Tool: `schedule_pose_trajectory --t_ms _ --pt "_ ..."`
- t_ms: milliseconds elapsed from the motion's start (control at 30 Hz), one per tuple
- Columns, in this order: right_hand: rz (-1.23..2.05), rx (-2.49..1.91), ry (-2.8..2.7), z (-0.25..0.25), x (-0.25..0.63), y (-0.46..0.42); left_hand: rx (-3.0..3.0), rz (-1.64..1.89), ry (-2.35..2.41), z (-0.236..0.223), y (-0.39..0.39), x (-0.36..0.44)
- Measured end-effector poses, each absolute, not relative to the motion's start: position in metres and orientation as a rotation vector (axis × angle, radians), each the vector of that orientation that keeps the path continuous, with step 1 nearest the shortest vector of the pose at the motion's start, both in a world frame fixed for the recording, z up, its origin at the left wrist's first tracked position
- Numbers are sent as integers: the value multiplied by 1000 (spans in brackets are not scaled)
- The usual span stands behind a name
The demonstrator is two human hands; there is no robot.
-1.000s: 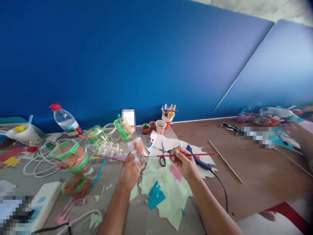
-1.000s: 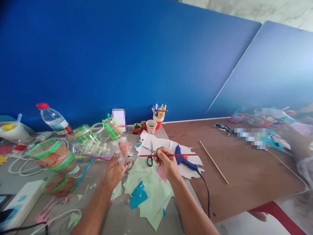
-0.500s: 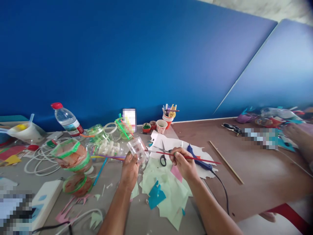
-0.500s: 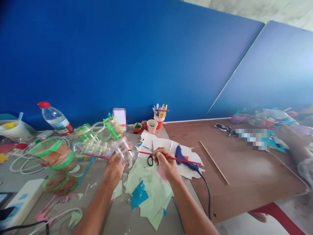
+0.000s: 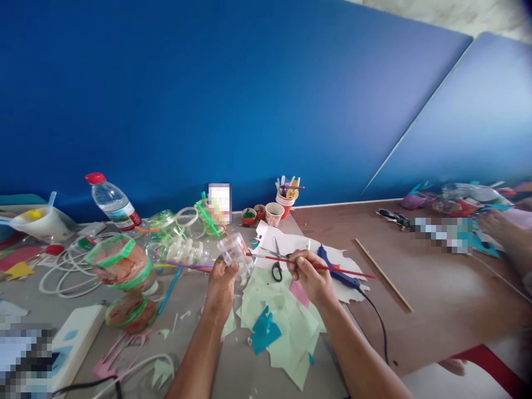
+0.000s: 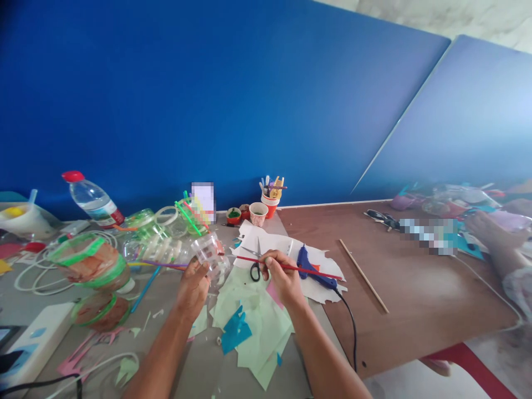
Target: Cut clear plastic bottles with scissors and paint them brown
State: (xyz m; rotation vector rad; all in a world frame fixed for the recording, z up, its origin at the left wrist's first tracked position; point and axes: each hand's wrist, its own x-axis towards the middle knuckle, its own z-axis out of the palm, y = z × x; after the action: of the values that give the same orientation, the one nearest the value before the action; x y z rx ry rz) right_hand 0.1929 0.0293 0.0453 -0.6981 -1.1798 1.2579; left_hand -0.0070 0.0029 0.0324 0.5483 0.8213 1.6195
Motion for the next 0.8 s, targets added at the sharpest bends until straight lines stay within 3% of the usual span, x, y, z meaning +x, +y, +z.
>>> schedule_pose_trajectory --t_ms 800 --pt "1325 -711 -1109 52 195 29 418 1553 657 30 1 -17"
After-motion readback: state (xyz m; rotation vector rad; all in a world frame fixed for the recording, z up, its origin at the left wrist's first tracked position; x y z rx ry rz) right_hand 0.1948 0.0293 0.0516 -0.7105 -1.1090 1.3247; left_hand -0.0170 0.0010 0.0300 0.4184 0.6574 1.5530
